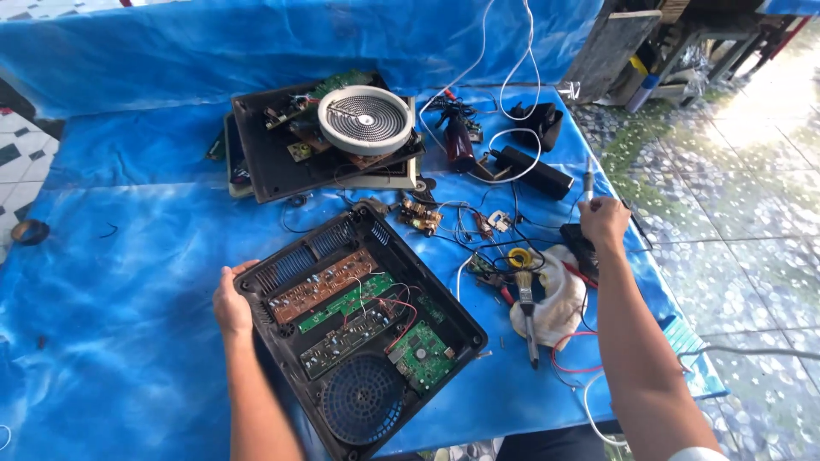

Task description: The person uses a soldering iron to work on the circuit boards inside an open electronic device casing. They move the soldering iron across various components on the green and brown boards. At the end, they set the tool down and pick up a speaker component.

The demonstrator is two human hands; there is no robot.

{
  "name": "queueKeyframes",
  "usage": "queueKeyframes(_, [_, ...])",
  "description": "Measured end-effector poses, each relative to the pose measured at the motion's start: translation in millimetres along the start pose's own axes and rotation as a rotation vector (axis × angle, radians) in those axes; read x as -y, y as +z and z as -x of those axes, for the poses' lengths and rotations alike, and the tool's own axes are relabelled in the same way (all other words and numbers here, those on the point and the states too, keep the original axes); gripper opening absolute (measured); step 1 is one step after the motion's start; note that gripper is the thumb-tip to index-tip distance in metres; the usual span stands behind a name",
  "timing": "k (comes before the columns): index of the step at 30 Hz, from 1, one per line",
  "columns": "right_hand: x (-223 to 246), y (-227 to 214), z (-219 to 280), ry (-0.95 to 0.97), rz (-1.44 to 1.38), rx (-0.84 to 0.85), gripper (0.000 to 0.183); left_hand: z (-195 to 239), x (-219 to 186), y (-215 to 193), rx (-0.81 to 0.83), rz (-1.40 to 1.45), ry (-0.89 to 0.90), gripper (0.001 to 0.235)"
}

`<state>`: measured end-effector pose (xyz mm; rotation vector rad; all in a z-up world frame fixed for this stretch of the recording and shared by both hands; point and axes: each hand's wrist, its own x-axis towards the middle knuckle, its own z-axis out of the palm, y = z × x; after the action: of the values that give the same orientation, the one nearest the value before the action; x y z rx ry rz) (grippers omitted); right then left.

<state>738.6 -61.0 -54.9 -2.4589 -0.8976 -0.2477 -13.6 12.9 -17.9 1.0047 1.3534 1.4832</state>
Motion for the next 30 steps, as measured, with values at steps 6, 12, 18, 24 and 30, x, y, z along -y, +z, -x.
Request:
queueKeyframes(6, [3, 12, -1, 0.015, -0.06, 0.092, 0.024, -5, 9, -5, 0.04, 0.028, 0.019, 0.05])
queueKeyframes(12, [19, 1, 0, 0.118, -0.197, 0.092, 0.024, -1, 4, -4, 0.021, 0.069, 0.017, 0.048])
queueKeyframes(18, [42, -17, 10, 0.248, -0.38, 0.05, 0.029, -1, 4, -1, 0.014, 0.107, 0.023, 0.049])
queueKeyframes(24, [72, -29, 24, 0.095, -0.415, -0.045, 0.03, 3, 1, -1, 0.009, 0.091, 0.013, 0.046])
queueKeyframes(30, [88, -42, 28, 0.016, -0.393, -0.069, 0.026, 4, -4, -1, 0.017, 0.062, 0.014, 0.048])
